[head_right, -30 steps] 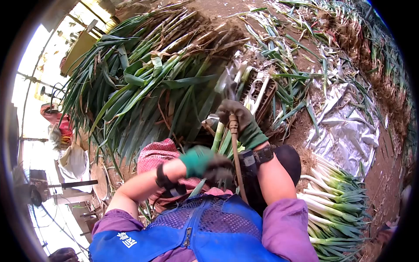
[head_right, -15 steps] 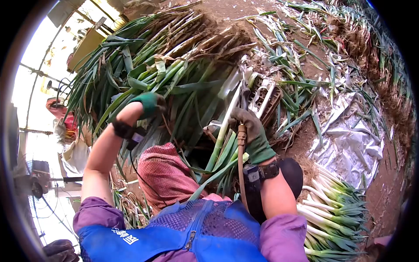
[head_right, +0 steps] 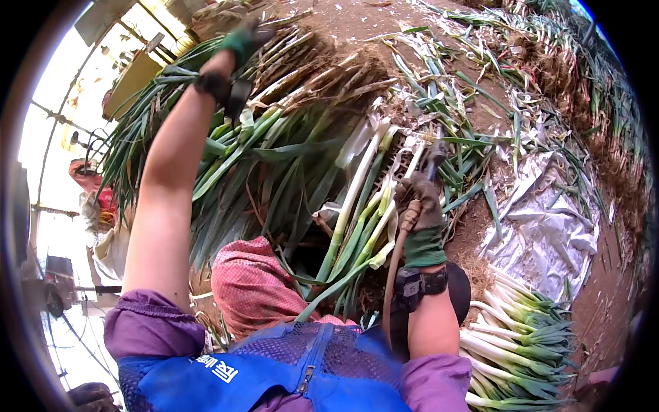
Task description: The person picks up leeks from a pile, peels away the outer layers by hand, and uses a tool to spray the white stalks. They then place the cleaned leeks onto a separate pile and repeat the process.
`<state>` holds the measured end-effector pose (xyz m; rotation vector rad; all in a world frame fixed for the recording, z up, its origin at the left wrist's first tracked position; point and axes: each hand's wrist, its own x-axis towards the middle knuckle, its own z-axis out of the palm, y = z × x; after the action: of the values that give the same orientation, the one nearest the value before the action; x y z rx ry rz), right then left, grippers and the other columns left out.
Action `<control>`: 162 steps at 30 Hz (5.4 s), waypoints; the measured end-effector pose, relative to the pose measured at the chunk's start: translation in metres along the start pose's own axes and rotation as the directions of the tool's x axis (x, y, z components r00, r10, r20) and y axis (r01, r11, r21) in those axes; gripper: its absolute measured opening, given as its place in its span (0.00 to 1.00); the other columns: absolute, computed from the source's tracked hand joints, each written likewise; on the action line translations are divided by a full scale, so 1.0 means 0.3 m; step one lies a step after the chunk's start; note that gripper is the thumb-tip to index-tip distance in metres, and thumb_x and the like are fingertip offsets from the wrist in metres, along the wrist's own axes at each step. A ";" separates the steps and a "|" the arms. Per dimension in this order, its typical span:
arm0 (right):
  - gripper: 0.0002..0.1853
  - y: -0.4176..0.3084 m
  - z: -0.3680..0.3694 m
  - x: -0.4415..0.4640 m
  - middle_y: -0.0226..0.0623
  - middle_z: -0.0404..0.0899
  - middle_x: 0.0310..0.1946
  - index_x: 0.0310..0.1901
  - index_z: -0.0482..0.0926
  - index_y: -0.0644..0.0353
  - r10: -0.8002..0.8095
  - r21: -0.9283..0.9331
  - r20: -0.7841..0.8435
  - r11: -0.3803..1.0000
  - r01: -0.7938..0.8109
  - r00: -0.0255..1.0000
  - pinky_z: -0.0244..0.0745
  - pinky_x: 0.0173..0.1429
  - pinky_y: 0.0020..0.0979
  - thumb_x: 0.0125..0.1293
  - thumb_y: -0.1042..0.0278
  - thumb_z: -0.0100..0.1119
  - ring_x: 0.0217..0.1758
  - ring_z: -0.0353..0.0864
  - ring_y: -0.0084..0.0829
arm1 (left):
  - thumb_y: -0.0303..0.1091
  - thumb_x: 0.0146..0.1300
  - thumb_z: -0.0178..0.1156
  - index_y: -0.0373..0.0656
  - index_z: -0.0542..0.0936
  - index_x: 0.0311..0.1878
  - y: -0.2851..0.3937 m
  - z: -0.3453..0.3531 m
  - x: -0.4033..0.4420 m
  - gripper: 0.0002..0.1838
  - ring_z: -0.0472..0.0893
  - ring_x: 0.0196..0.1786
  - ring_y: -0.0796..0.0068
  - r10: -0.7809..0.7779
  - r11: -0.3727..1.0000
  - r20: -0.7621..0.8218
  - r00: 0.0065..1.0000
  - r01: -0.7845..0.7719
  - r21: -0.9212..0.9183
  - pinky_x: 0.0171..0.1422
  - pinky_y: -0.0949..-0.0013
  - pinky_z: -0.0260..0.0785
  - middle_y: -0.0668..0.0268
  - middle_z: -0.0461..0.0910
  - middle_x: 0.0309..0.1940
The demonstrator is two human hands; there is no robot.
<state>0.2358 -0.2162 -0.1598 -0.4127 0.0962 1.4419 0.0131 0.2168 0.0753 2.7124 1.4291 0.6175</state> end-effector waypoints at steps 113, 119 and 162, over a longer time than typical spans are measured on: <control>0.33 0.450 0.216 -0.435 0.51 0.83 0.39 0.55 0.76 0.67 0.090 -0.945 -0.324 -0.068 -0.319 0.942 0.76 0.51 0.39 0.57 0.47 0.62 0.43 0.84 0.45 | 0.57 0.51 0.72 0.35 0.80 0.55 0.057 0.760 -1.217 0.37 0.85 0.50 0.50 -0.285 0.733 0.832 0.475 0.667 -0.130 0.53 0.61 0.77 0.46 0.85 0.43; 0.33 0.489 0.099 -0.358 0.54 0.83 0.40 0.54 0.76 0.68 -0.053 -0.942 -0.281 -0.177 -0.286 0.958 0.76 0.52 0.40 0.56 0.46 0.62 0.45 0.84 0.50 | 0.53 0.56 0.67 0.46 0.75 0.61 0.251 0.556 -1.238 0.33 0.79 0.56 0.42 -0.059 0.954 0.307 0.950 0.144 -0.262 0.59 0.50 0.74 0.43 0.78 0.54; 0.31 0.295 0.170 -0.001 0.40 0.82 0.33 0.48 0.81 0.64 -0.136 -0.941 -0.177 -0.265 -0.208 0.975 0.78 0.45 0.33 0.52 0.44 0.64 0.37 0.82 0.35 | 0.38 0.74 0.56 0.41 0.76 0.48 0.219 0.433 -1.250 0.11 0.76 0.36 0.81 0.356 -0.110 0.653 0.668 0.724 -0.681 0.43 0.78 0.75 0.70 0.75 0.35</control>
<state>0.1404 -0.1932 -0.1318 -2.0619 -1.1090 1.1555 -0.0791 -0.0979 -0.1577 1.0004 0.5317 0.2488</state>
